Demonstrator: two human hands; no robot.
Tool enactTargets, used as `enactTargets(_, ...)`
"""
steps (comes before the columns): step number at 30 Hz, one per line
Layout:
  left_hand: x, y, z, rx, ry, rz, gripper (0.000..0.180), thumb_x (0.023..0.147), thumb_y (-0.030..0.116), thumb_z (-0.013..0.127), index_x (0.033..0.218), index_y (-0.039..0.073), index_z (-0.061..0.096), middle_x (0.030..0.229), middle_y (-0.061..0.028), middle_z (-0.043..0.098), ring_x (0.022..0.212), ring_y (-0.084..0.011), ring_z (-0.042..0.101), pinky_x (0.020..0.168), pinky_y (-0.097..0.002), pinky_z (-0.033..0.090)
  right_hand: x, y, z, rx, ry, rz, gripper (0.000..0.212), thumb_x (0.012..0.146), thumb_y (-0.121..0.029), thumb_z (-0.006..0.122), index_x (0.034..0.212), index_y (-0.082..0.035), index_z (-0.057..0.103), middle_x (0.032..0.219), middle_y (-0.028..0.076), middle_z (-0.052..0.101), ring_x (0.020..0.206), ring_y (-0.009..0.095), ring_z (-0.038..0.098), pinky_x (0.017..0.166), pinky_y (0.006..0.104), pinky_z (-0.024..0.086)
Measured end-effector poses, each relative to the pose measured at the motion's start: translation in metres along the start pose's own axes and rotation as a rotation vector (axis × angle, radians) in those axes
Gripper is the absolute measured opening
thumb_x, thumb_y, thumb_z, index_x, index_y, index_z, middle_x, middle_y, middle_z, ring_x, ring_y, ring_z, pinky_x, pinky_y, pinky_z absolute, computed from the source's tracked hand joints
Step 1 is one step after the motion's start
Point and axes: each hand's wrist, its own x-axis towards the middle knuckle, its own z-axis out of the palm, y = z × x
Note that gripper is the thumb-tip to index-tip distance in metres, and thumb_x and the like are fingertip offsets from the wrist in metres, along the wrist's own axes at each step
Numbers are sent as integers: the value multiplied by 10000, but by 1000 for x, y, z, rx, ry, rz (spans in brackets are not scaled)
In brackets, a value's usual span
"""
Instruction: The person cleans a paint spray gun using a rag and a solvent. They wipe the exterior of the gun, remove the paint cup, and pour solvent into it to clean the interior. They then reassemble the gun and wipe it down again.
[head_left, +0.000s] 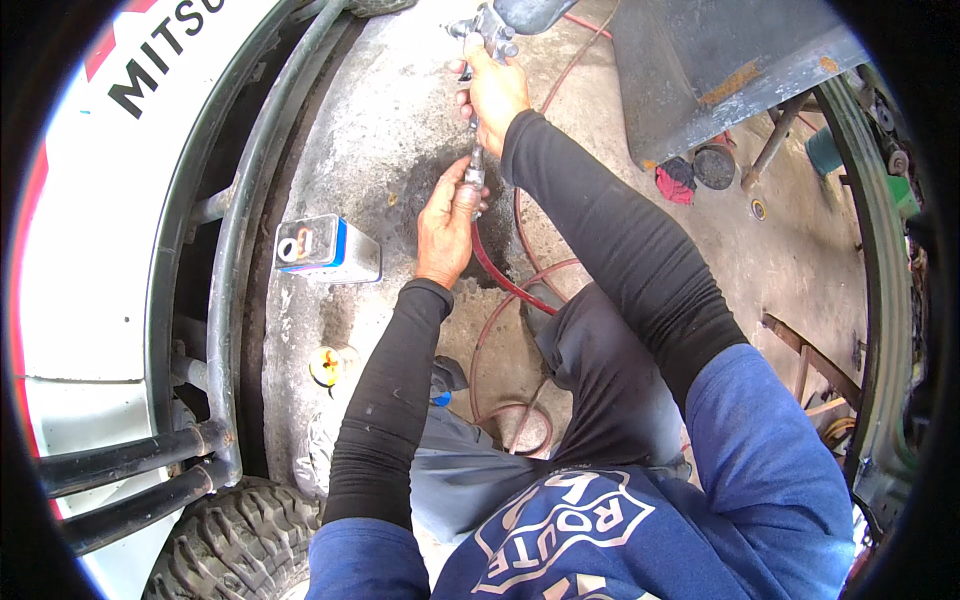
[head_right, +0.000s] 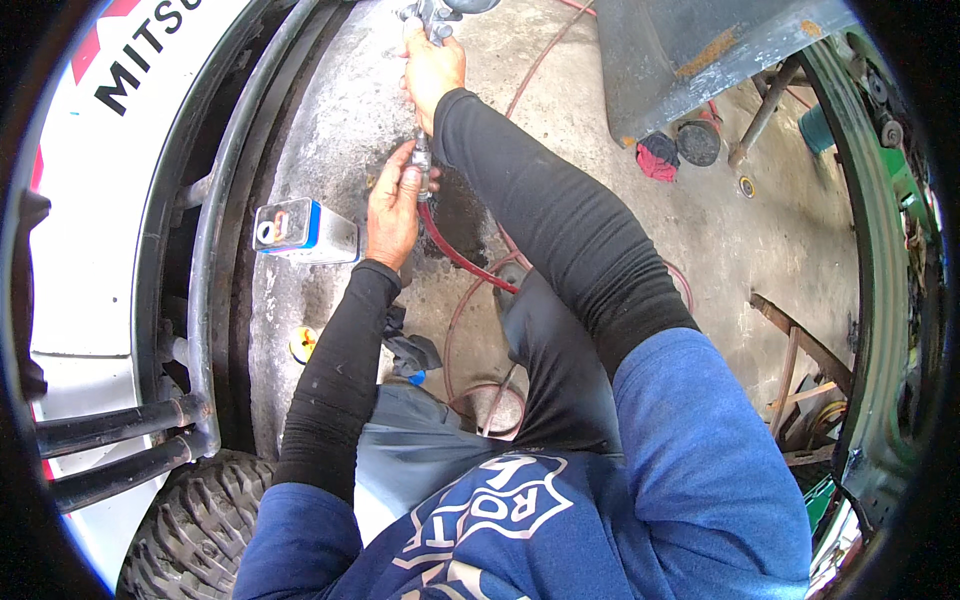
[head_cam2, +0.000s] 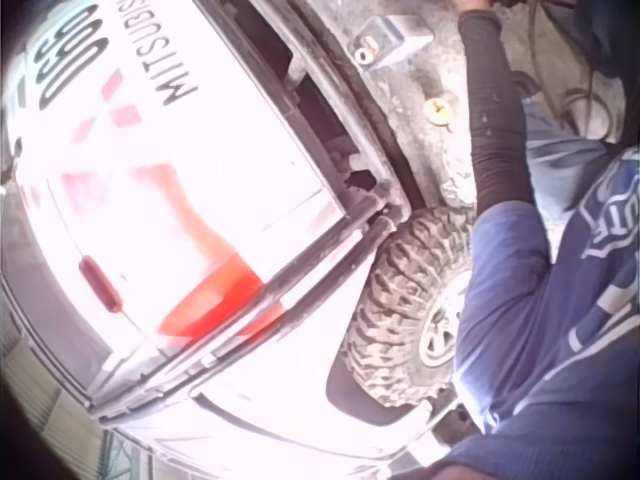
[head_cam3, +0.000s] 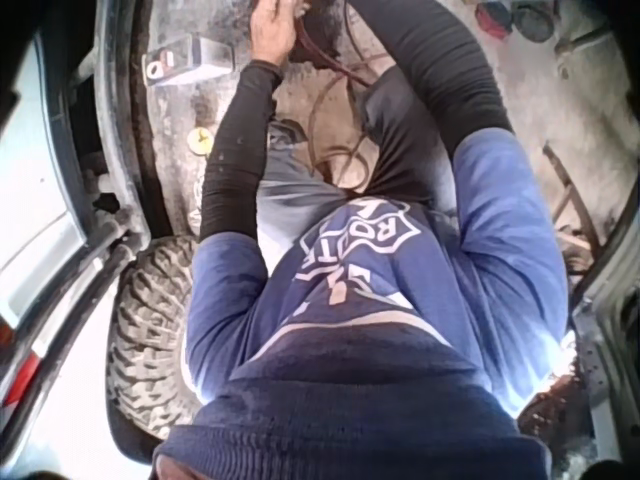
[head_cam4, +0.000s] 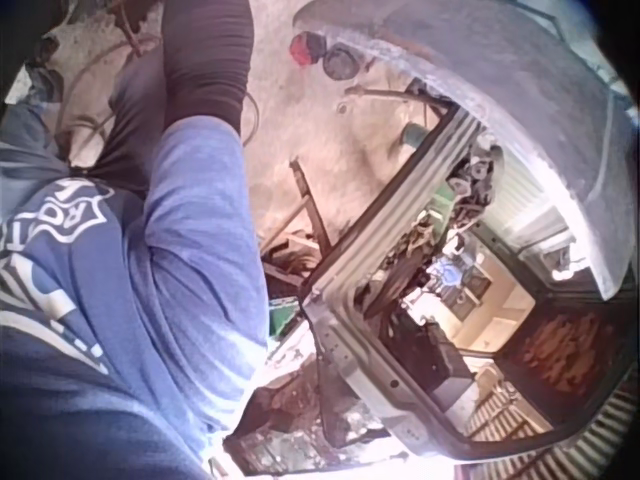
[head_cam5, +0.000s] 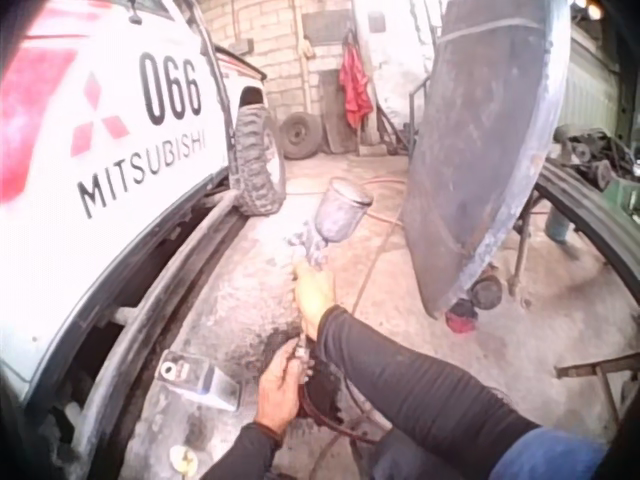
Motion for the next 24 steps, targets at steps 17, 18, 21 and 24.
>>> enactTargets(17, -2, 3, 20, -22, 221, 5, 332, 952, 134, 628, 1223, -42, 555, 1038, -58, 633, 943, -93, 561, 833, -234, 452, 2, 0, -8, 95, 44, 147, 336, 1004, -391, 494, 946, -61, 522, 781, 43, 555, 540, 106, 487, 439, 234, 400)
enactTargets(18, -2, 4, 19, 4, 229, -1, 319, 953, 136, 625, 1209, -42, 559, 1022, -51, 633, 928, -89, 560, 819, -233, 454, 3, 0, -9, 107, 55, 132, 331, 1003, -390, 496, 947, -64, 520, 782, 48, 557, 541, 107, 488, 439, 235, 402)
enactTargets(21, -2, 1, 17, 1, 210, -19, 261, 958, 154, 617, 1141, -28, 577, 960, -35, 627, 869, -75, 551, 762, -239, 457, 9, -1, -12, 115, 57, 88, 316, 1001, -381, 502, 949, -69, 517, 801, 53, 561, 550, 109, 493, 439, 239, 411)
enactTargets(24, -3, -4, 14, 103, 230, -135, 246, 978, 199, 578, 1105, -11, 559, 905, -65, 626, 797, -117, 565, 734, -274, 464, 21, -9, -16, 77, 103, 0, 311, 958, -350, 556, 1006, -43, 539, 827, 102, 589, 578, 149, 541, 463, 271, 444)
